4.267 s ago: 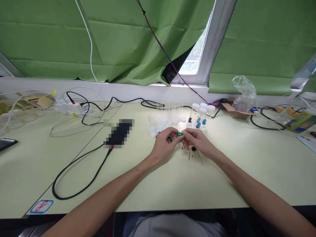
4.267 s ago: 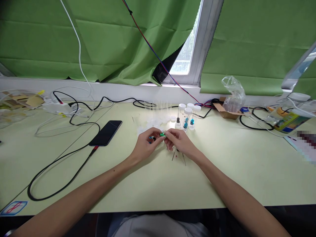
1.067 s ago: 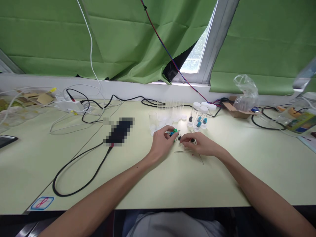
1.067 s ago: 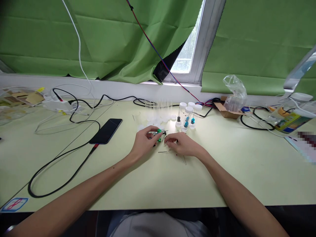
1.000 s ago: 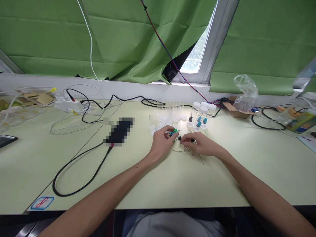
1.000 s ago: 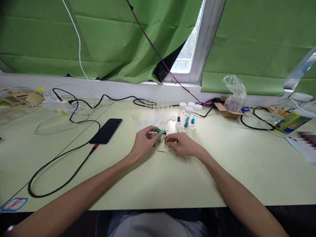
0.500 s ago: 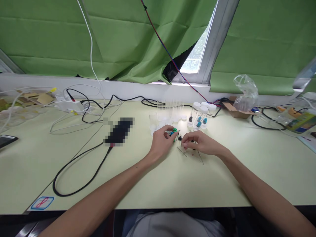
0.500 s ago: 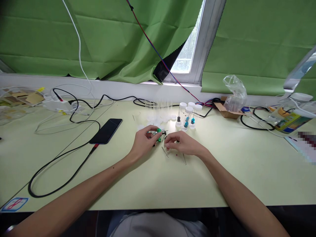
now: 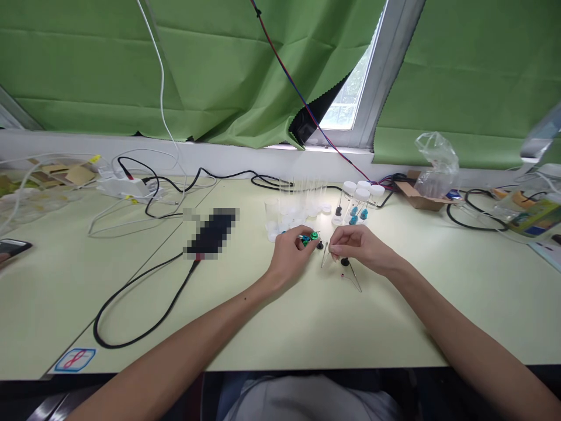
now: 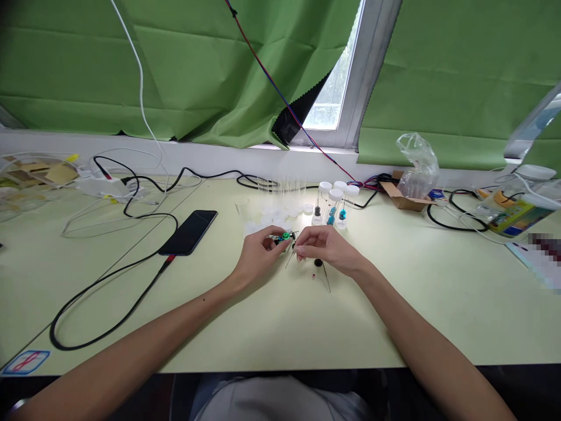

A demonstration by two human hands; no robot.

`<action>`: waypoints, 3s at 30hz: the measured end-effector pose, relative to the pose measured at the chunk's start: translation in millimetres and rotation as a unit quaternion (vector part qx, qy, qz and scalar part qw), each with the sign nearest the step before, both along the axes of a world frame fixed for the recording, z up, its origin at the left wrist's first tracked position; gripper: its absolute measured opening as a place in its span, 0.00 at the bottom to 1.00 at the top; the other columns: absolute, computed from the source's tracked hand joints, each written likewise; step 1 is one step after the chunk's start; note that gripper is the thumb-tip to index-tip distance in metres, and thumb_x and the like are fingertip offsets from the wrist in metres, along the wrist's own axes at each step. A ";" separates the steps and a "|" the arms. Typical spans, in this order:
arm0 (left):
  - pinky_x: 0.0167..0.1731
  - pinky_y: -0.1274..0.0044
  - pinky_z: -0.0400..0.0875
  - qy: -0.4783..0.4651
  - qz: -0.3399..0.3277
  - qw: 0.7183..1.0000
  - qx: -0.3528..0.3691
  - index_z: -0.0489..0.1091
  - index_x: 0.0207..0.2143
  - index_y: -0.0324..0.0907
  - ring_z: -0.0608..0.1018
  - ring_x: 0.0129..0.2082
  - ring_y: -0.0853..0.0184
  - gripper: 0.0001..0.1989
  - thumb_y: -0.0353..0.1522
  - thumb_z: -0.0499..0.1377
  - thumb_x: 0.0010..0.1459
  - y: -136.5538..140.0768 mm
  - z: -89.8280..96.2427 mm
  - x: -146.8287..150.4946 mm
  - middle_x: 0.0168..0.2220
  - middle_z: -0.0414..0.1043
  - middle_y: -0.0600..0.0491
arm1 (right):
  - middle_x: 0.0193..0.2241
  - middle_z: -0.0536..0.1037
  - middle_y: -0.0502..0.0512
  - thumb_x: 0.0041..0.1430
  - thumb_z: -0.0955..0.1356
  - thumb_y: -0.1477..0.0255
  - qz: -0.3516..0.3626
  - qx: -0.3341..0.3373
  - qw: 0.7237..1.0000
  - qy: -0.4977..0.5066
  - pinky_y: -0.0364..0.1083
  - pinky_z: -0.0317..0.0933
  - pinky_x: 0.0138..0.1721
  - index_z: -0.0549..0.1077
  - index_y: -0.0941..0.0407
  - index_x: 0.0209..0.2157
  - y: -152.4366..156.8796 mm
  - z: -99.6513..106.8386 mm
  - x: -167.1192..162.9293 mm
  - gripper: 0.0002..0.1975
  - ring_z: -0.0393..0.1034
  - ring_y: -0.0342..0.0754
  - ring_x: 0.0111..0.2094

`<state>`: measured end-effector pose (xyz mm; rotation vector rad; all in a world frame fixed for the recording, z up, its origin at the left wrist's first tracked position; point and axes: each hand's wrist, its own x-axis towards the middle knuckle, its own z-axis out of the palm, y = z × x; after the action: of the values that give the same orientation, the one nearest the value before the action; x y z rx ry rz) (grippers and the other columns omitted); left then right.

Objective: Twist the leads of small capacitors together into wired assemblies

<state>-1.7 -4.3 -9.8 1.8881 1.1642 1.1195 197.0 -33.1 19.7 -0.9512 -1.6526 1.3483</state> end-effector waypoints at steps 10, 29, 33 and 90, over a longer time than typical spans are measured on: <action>0.28 0.75 0.65 0.039 -0.005 0.999 0.033 0.76 0.39 0.42 0.70 0.23 0.69 0.10 0.35 0.61 0.56 -2.3 2.9 1.7 0.30 0.76 0.53 | 0.24 0.73 0.50 0.54 0.75 0.64 -0.008 -0.016 0.994 0.107 0.47 0.59 0.35 0.75 0.55 0.29 -0.3 -0.4 -0.2 0.10 0.66 0.45 0.29; 0.27 0.77 0.66 0.050 -0.019 0.991 0.122 0.76 0.39 0.41 0.68 0.21 0.73 0.08 0.30 0.63 0.55 -1.6 -2.2 1.9 0.32 0.77 0.54 | 0.24 0.72 0.50 0.57 0.74 0.66 0.023 -0.040 0.989 0.138 0.46 0.58 0.36 0.75 0.55 0.30 2.1 -5.5 -1.2 0.08 0.64 0.44 0.29; 0.27 0.77 0.66 0.050 -0.018 0.989 0.137 0.76 0.39 0.40 0.68 0.21 0.74 0.08 0.29 0.63 0.55 0.1 -3.5 1.8 0.31 0.77 0.54 | 0.25 0.74 0.51 0.58 0.74 0.66 0.023 -0.043 0.990 0.136 0.46 0.57 0.36 0.76 0.55 0.30 2.5 -5.9 -1.1 0.08 0.65 0.44 0.30; 0.21 0.77 0.62 -0.010 -0.043 0.999 0.027 0.77 0.37 0.43 0.65 0.18 0.73 0.10 0.38 0.65 0.54 -2.3 -0.9 2.8 0.22 0.71 0.57 | 0.23 0.68 0.47 0.54 0.75 0.66 -0.085 -0.094 0.974 0.190 0.46 0.56 0.33 0.74 0.56 0.27 6.5 -5.2 -1.3 0.11 0.60 0.41 0.26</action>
<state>1.1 -6.6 -10.7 1.9443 1.0407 1.1294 195.7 -26.6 14.5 -0.8547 -1.1477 1.4797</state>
